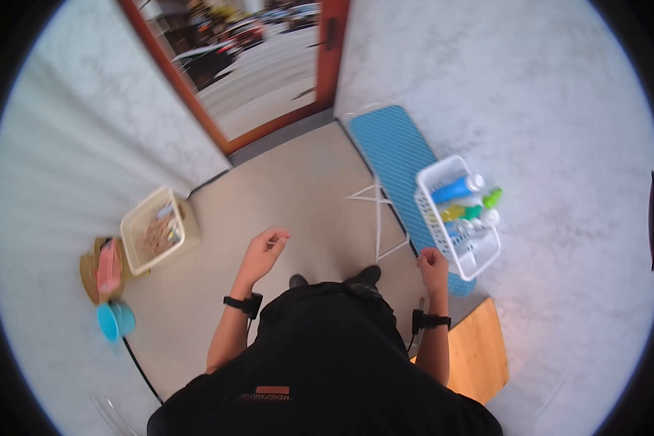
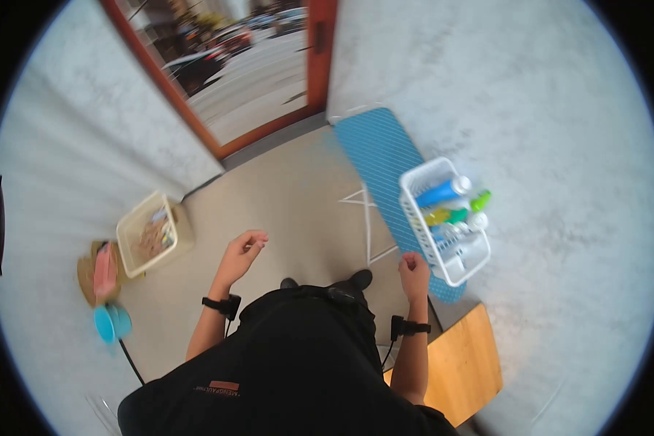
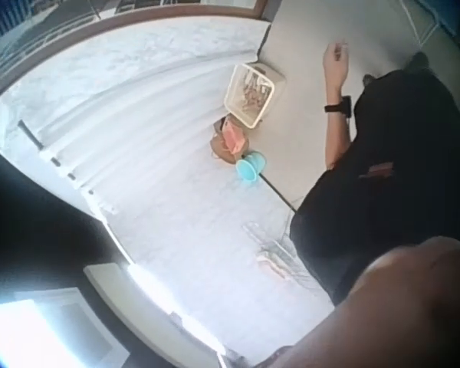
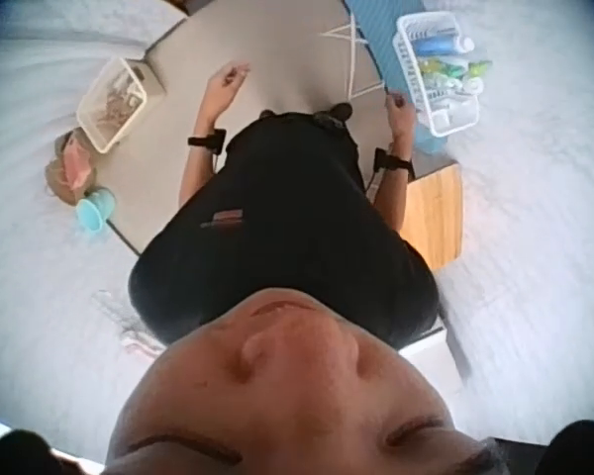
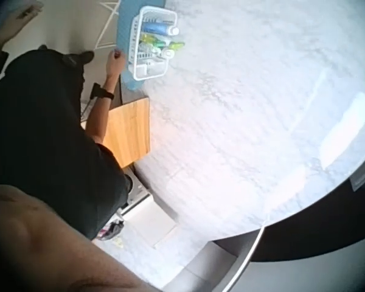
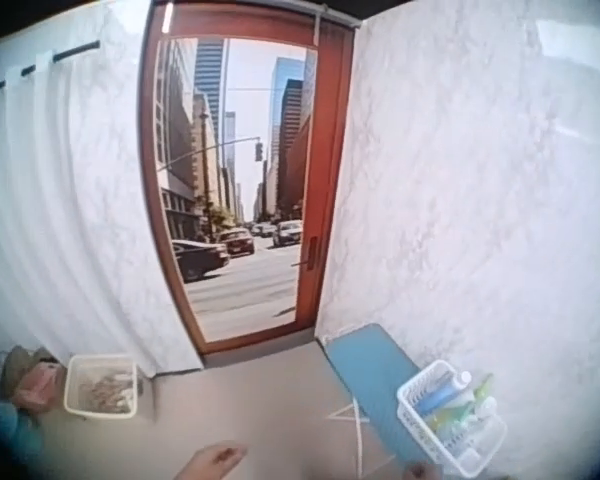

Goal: Organize laundry supplies, move an iron, and hang clothes on hangers.

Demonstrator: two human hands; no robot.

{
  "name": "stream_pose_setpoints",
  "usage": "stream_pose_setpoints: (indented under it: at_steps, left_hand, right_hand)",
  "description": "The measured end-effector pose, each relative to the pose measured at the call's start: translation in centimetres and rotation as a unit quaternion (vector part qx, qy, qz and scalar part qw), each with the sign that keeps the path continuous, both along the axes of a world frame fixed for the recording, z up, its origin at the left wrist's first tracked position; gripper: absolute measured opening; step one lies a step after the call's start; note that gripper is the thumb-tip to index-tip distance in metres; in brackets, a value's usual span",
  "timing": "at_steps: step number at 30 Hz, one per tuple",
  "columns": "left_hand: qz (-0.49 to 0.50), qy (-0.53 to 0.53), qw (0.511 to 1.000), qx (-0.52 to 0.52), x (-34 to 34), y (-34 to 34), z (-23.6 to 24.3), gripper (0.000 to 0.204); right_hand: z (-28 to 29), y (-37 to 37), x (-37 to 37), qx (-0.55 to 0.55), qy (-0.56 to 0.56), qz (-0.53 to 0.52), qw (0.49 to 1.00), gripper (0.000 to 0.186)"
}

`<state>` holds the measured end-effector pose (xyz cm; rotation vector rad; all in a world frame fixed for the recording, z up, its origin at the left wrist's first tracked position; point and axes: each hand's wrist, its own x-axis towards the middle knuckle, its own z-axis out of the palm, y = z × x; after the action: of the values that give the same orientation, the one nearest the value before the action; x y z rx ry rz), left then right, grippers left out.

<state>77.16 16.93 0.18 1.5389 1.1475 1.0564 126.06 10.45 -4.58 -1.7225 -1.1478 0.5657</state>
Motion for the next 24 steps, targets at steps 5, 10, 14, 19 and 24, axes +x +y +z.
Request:
stream_pose_setpoints:
  at_steps: [5, 10, 14, 19, 24]
  left_hand:
    - [0.127, -0.064, 0.99, -0.011, -8.8, -3.0, -2.4, 0.023]
    - [0.266, -0.151, 0.95, -0.061, -15.7, -7.4, -6.7, 0.022]
    - [0.366, -0.243, 0.89, -0.123, -17.1, -8.3, -10.2, 0.023]
    - [0.43, -0.277, 0.84, -0.18, -17.6, -8.8, -11.0, 0.023]
    - [0.468, -0.286, 0.812, -0.199, -18.9, -3.4, -12.6, 0.022]
  right_hand:
    - [1.4, 5.6, -11.2, -0.071, -0.071, 0.214, 0.972, 0.015]
    - [4.3, 13.2, -22.4, -0.085, -0.192, 0.372, 0.904, 0.017]
    - [3.2, 20.8, -26.9, -0.11, -0.211, 0.451, 0.86, 0.019]
    - [0.6, 26.5, -30.4, -0.16, -0.228, 0.508, 0.815, 0.019]
    - [-4.1, 35.5, -36.6, -0.19, -0.219, 0.572, 0.768, 0.021]
